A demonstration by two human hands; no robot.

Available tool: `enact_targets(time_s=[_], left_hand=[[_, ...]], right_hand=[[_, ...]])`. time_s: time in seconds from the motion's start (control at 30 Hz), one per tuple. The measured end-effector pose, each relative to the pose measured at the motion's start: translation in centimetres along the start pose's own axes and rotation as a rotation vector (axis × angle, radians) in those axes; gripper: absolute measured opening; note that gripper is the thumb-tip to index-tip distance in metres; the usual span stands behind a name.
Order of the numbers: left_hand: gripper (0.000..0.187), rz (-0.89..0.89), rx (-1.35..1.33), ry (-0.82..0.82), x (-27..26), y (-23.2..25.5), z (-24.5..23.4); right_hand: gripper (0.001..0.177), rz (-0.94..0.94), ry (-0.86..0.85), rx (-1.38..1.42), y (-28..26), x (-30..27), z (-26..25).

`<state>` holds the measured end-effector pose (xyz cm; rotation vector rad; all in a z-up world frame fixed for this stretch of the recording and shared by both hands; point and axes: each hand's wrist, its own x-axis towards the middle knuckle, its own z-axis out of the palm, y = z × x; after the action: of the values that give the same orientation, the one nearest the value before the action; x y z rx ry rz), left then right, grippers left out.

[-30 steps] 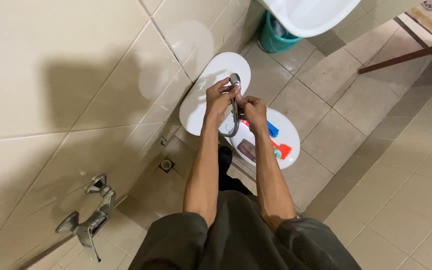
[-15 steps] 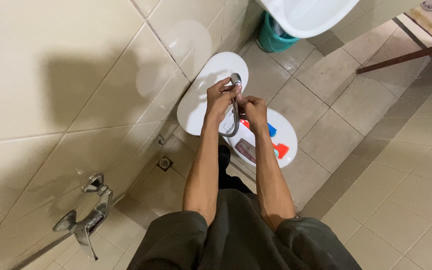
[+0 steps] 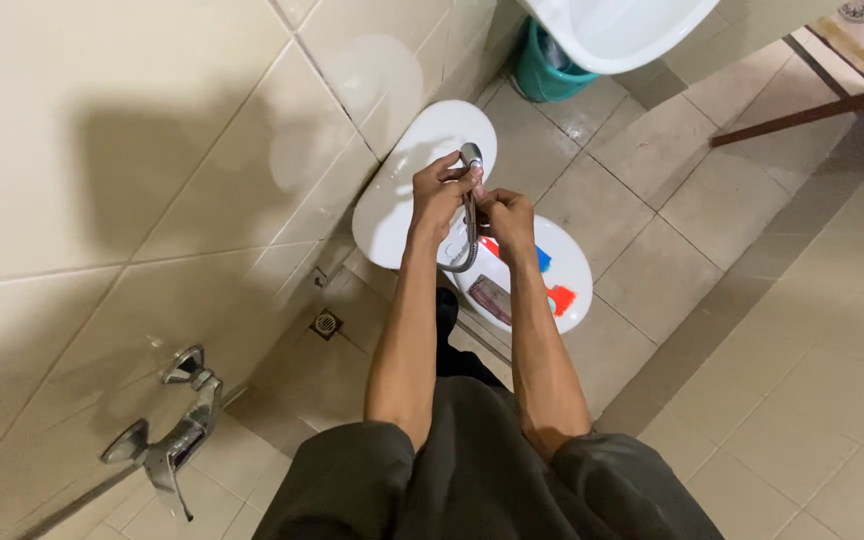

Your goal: The person wipes a small metallic object with a cloth, turning it over to clean all sides, and then uses a cloth to wipe the top surface of a toilet tank.

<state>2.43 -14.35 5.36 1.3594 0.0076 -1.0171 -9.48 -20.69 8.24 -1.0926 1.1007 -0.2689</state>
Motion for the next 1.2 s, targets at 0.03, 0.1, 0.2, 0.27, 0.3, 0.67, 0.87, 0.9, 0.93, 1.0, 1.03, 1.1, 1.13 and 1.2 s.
enact_targets(time_s=[0.03, 0.1, 0.2, 0.27, 0.3, 0.67, 0.87, 0.9, 0.93, 1.0, 1.03, 1.1, 1.13, 1.2], left_hand=[[0.068, 0.000, -0.013, 0.003, -0.1, 0.2, -0.3], [0.068, -0.002, -0.039, 0.008, -0.3, 0.4, -1.0], [0.067, 0.004, -0.023, 0.043, -0.8, 0.6, -1.7], [0.068, 0.007, -0.039, 0.049, -1.1, 0.7, -2.3], [0.069, 0.009, -0.045, 0.051, -1.3, 0.8, -2.6], [0.068, 0.018, -0.049, 0.021, -2.2, -0.5, -2.9], [0.068, -0.010, 0.004, -0.012, -3.0, -1.5, -2.4], [0.068, -0.011, 0.015, -0.016, -3.1, -1.6, -2.3], [0.068, -0.009, 0.027, -0.023, -3.2, -1.8, -2.3], [0.068, -0.001, 0.048, -0.034, -3.5, -2.2, -2.6], [0.068, 0.004, 0.050, -0.043, -3.6, -2.5, -2.8], [0.069, 0.014, 0.054, -0.062, -3.7, -3.0, -3.2], [0.069, 0.010, 0.058, -0.064, -3.7, -3.1, -3.6], [0.068, -0.005, 0.063, -0.071, -3.9, -4.1, -4.3]], right_hand=[[0.036, 0.005, -0.002, -0.006, -0.2, -0.1, 0.3], [0.036, 0.016, -0.004, -0.019, -0.3, -0.3, 0.8], [0.037, 0.012, -0.016, -0.037, -0.1, -0.6, 1.7], [0.038, 0.008, -0.028, -0.046, 0.1, -0.8, 2.2], [0.038, 0.006, -0.034, -0.049, 0.2, -0.9, 2.4], [0.039, 0.003, -0.006, -0.070, 1.1, -2.4, 2.1], [0.040, -0.028, 0.045, -0.043, 2.9, -3.0, 1.0], [0.040, -0.038, 0.058, -0.048, 3.3, -3.1, 0.9], [0.040, -0.038, 0.065, -0.039, 3.6, -3.2, 0.8], [0.042, -0.038, 0.076, -0.024, 4.2, -3.6, 0.8], [0.041, -0.039, 0.087, -0.030, 4.6, -3.8, 0.9], [0.040, -0.044, 0.109, -0.041, 5.2, -4.3, 1.2], [0.039, -0.044, 0.108, -0.027, 5.3, -4.4, 1.4], [0.038, -0.039, 0.111, -0.002, 6.0, -5.2, 1.7]])
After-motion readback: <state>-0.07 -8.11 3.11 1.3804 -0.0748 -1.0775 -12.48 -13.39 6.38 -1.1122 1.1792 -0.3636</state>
